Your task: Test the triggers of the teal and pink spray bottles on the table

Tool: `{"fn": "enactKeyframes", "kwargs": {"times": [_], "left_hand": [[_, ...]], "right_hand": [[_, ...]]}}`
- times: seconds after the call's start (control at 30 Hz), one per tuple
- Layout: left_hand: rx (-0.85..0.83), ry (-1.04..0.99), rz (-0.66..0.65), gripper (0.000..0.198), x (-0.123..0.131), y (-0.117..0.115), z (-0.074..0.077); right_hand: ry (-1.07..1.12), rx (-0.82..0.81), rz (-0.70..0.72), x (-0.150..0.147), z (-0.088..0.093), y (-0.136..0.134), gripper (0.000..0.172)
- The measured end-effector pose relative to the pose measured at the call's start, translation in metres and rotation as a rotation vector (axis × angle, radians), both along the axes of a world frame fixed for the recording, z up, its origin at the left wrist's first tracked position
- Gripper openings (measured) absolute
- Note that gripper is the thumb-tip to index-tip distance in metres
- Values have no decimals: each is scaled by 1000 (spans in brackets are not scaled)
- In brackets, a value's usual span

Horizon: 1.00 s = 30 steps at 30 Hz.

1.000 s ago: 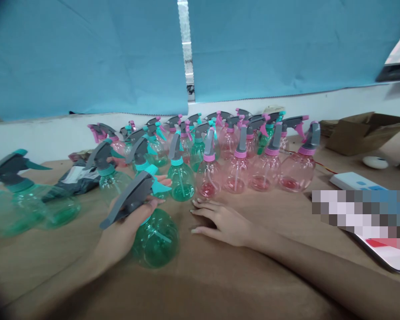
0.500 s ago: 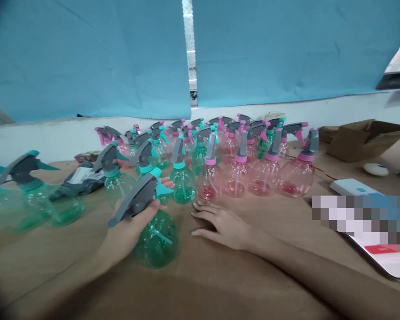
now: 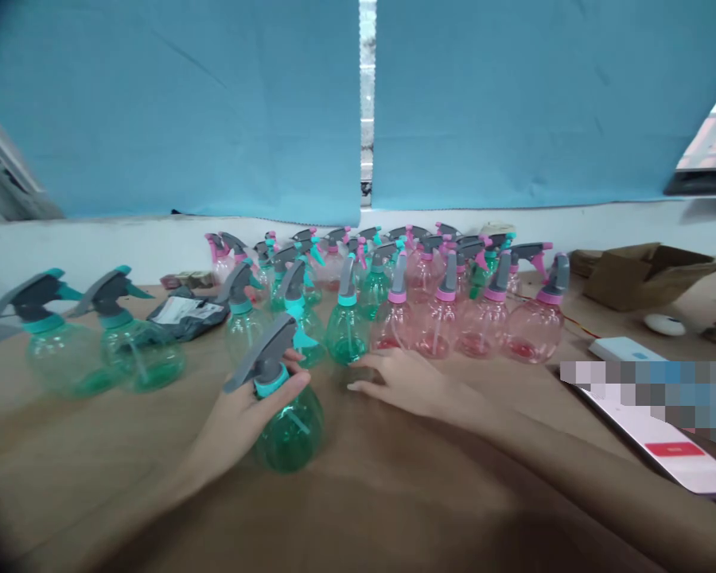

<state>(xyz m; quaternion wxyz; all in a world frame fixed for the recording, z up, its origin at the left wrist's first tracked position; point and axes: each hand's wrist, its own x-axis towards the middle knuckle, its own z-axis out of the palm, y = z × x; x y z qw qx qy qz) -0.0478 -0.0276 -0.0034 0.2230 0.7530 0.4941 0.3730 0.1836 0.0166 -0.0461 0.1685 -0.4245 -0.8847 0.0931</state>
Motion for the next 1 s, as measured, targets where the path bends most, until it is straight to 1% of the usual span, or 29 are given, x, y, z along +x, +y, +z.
{"fn": "enactKeyframes", "kwargs": {"times": [0.13,0.2,0.27,0.4,0.5,0.63,0.8,0.9,1.0], "left_hand": [[68,-15,69,19,-34,-10,-5],[111,11,83,19,-55,-14,-8],[148,40,126,20,-78,-16,-11],[208,110,305,23,-120,-9,-13],[266,193,399,28,-142,5,-12],[320,240,435,33,-155,24,-8],[359,393,376,35,-158,41,3],[337,404,340,34,-160,50,8],[331,405,324,31,-161,59,9]], "right_hand": [[58,64,-21,-33,24,1,39],[98,66,-26,-54,33,2,37],[136,61,-26,-75,41,4,36],[206,54,-36,-116,47,11,43],[216,55,-101,-139,47,18,54],[212,39,-203,-158,47,25,68],[207,-88,-242,-171,51,33,79],[213,-160,-252,-178,53,39,81],[244,-245,-279,-184,52,45,80]]}}
